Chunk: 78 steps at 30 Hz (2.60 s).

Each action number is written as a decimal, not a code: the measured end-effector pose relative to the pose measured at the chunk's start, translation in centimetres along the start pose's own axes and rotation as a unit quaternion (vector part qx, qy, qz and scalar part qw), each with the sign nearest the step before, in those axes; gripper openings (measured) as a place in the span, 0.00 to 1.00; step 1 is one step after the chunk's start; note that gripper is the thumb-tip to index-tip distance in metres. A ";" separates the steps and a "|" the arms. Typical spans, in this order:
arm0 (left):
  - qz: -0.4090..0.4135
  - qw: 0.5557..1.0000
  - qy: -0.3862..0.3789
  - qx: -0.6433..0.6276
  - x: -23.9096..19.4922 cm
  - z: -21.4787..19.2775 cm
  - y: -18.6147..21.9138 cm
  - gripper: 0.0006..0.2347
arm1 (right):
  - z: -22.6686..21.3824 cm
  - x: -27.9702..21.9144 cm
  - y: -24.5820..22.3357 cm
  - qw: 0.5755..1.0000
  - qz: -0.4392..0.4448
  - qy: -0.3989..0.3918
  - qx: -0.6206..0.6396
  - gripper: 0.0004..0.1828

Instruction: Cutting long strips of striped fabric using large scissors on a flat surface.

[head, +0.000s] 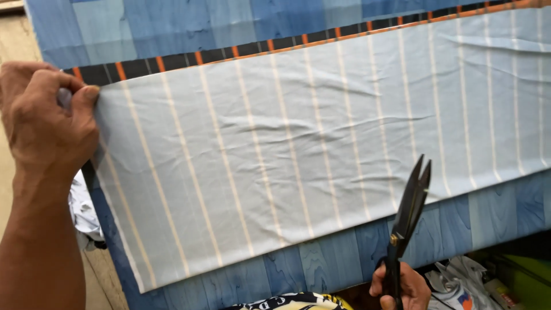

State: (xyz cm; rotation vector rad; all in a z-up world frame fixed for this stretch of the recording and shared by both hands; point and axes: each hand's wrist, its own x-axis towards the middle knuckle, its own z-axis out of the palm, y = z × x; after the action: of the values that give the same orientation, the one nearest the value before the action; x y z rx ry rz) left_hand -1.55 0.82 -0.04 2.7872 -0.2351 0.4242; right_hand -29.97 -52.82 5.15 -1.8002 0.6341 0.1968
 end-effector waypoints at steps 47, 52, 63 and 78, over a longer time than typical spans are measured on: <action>0.012 0.985 0.080 -0.154 -21.2 -5.6 14.1 0.19 | -1.6 2.1 2.1 0.986 -0.138 -0.091 0.007 0.22; -0.005 0.985 0.096 -0.140 -21.5 -5.8 14.2 0.16 | -1.5 1.3 0.6 0.992 -0.090 -0.092 0.009 0.18; 0.043 0.970 0.141 -0.192 -21.6 -4.5 13.5 0.14 | 0.3 1.9 1.1 0.989 -0.139 -0.012 -0.055 0.20; 0.155 0.934 0.100 -0.305 -24.1 -8.1 4.1 0.13 | 4.5 -3.8 12.4 0.804 -0.103 -0.360 0.462 0.18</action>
State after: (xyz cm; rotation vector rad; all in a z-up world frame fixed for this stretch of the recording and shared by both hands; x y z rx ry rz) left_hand -27.25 2.33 0.95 2.0830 -0.6424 0.5874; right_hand -38.74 -49.85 -5.01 -0.7180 -0.0608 0.3291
